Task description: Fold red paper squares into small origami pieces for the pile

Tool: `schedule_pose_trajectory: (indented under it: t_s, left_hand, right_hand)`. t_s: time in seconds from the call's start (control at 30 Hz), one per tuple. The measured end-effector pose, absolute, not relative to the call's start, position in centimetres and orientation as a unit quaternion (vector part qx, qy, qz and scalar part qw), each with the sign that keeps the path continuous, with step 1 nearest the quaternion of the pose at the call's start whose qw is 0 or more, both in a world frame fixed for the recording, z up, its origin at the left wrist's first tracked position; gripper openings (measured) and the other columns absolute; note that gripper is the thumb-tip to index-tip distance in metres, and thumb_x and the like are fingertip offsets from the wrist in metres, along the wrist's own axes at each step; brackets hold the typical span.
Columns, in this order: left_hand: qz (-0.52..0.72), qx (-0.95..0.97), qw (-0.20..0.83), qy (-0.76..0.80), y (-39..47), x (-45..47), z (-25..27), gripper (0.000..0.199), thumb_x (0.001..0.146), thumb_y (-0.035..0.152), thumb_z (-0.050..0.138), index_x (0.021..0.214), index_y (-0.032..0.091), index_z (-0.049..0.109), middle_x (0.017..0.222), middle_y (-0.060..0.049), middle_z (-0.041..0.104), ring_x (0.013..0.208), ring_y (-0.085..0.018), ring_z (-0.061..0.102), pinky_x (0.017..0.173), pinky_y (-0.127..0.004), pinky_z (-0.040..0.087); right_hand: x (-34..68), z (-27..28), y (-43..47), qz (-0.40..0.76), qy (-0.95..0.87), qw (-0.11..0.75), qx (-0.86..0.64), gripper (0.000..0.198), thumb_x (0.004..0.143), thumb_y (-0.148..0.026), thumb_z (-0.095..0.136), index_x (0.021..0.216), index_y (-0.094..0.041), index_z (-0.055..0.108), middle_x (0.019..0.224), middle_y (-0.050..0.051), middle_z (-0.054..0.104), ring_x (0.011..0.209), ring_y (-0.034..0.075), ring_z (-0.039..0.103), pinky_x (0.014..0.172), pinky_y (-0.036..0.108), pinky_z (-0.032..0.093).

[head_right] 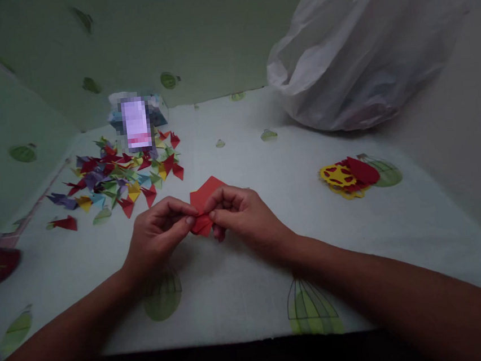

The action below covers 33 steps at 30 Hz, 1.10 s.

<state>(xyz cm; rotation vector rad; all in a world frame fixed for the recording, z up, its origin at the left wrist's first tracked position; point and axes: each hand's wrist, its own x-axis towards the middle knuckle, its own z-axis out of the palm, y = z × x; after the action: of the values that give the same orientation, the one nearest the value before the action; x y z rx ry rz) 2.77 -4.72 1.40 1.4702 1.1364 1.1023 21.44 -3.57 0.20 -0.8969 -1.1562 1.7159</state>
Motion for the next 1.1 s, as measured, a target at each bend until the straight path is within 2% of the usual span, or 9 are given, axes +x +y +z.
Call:
schedule_pose_trajectory:
  t_s: [0.3,0.47,0.63,0.97,1.1]
  left_hand:
    - [0.452,0.620,0.442,0.464,-4.82,2.73,1.28,0.002,0.081,0.017,0.070,0.082,0.016,0.070,0.071,-0.001,0.068,0.061,-0.011,0.062,0.057,-0.021,0.050]
    - [0.461,0.626,0.436,0.454,-4.92,2.79,1.20,0.002,0.079,0.016,0.070,0.081,0.017,0.071,0.074,-0.001,0.070,0.065,-0.011,0.065,0.061,-0.021,0.053]
    - [0.469,0.623,0.429,0.456,-4.95,2.83,1.20,0.005,0.078,0.013,0.068,0.078,0.017,0.070,0.074,-0.001,0.068,0.065,-0.011,0.061,0.059,-0.022,0.050]
    - [0.468,0.606,0.437,0.472,-4.83,2.76,1.15,0.006,0.078,0.013,0.067,0.077,0.018,0.069,0.069,0.001,0.064,0.060,-0.009,0.055,0.054,-0.019,0.044]
    - [0.465,0.601,0.456,0.463,-4.70,2.77,1.09,0.005,0.079,0.014,0.070,0.083,0.018,0.070,0.072,0.001,0.067,0.063,-0.009,0.059,0.059,-0.019,0.049]
  right_hand:
    - [21.39,0.10,-3.33,0.714,-0.449,0.420,-0.335,0.014,0.075,-0.016,0.076,0.084,-0.017,0.065,0.069,-0.003,0.066,0.056,0.009,0.062,0.057,0.023,0.049]
    - [21.36,0.10,-3.42,0.720,-0.423,0.432,-0.342,0.013,0.075,-0.016,0.076,0.081,-0.017,0.064,0.064,-0.004,0.064,0.053,0.008,0.059,0.055,0.022,0.046]
    - [21.30,0.25,-3.37,0.713,-0.412,0.451,-0.344,0.015,0.073,-0.015,0.076,0.079,-0.017,0.063,0.061,-0.005,0.063,0.053,0.009,0.059,0.054,0.022,0.046]
    - [21.49,0.01,-3.28,0.713,-0.442,0.441,-0.320,0.016,0.080,-0.016,0.073,0.091,-0.018,0.062,0.069,-0.003,0.067,0.058,0.010,0.062,0.059,0.024,0.050]
    - [21.56,0.10,-3.37,0.690,-0.465,0.444,-0.333,0.017,0.079,-0.014,0.072,0.091,-0.019,0.061,0.068,-0.004,0.066,0.056,0.009,0.061,0.059,0.024,0.049]
